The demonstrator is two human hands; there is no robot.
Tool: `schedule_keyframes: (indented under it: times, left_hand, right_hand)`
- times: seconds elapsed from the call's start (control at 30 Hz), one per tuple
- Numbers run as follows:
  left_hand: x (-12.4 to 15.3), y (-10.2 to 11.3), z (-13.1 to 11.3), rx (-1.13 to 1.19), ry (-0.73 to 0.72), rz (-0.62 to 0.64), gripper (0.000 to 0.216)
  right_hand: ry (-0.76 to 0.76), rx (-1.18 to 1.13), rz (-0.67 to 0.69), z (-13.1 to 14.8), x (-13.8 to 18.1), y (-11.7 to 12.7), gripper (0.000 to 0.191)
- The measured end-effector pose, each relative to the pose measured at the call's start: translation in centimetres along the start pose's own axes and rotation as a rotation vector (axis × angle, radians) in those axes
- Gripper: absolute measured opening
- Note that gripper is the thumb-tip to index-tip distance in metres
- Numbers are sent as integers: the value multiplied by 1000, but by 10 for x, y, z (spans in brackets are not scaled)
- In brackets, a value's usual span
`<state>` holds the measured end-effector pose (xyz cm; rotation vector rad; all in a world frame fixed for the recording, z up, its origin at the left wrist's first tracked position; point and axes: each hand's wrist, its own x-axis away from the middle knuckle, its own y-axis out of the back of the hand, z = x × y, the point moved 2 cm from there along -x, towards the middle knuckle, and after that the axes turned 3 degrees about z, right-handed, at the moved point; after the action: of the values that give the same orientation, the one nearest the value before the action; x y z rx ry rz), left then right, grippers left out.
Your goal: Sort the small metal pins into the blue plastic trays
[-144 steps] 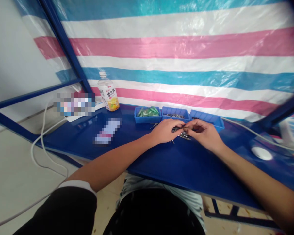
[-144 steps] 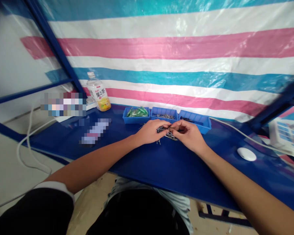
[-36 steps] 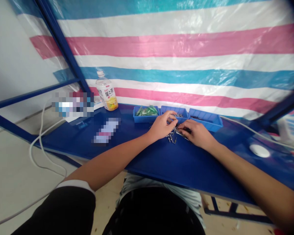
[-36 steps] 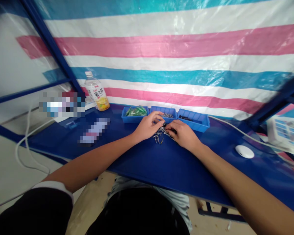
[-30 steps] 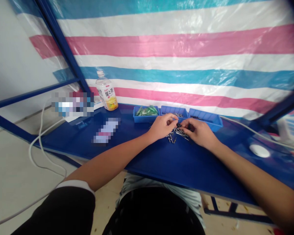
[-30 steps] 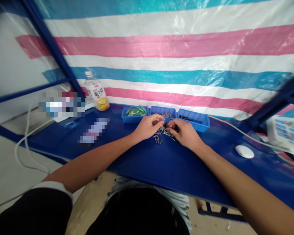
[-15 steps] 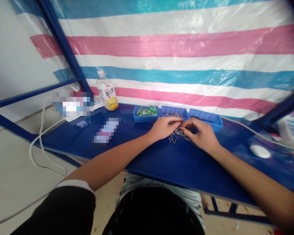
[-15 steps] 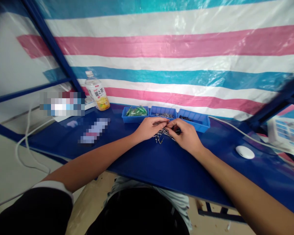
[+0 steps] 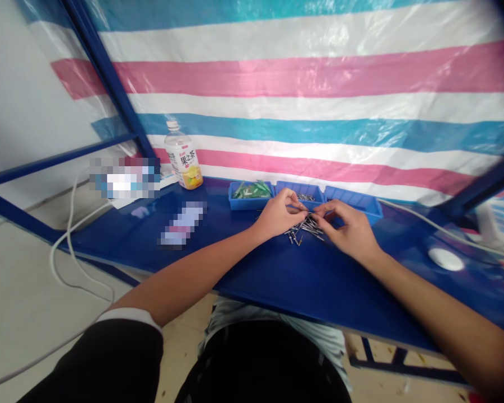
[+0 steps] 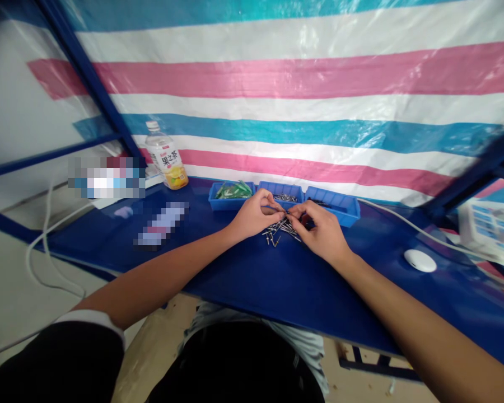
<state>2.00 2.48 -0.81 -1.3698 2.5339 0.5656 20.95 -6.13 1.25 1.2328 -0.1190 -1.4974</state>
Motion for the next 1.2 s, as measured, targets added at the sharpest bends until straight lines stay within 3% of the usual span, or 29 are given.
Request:
schedule_keyframes:
  times: [0.3,0.53,0.67,0.87,1.03,1.2]
  left_hand:
    - [0,-1,2,3,-69,24,36]
    - [2,-3,-1,44,-97,75,34]
    - [2,-5,-3,106,-81,109,35]
    - [3,-3,-5,1,-71,112,41]
    - [5,-7,-3,7,-27,198,30]
    - [3,-5,-2,-73,-74,124,25]
  right_hand:
    - [-14,45,-73,0,0,2,16]
    - [-43,18,51,-8,0,-4,14]
    - [-78,-18,56,-10,0,-8,12]
    - [-99,-99,48,-9,0,-7,35]
    - [-133,-24,-13,-10,1,-1,12]
    - [-76,-34,39,-8,-1,-3,15]
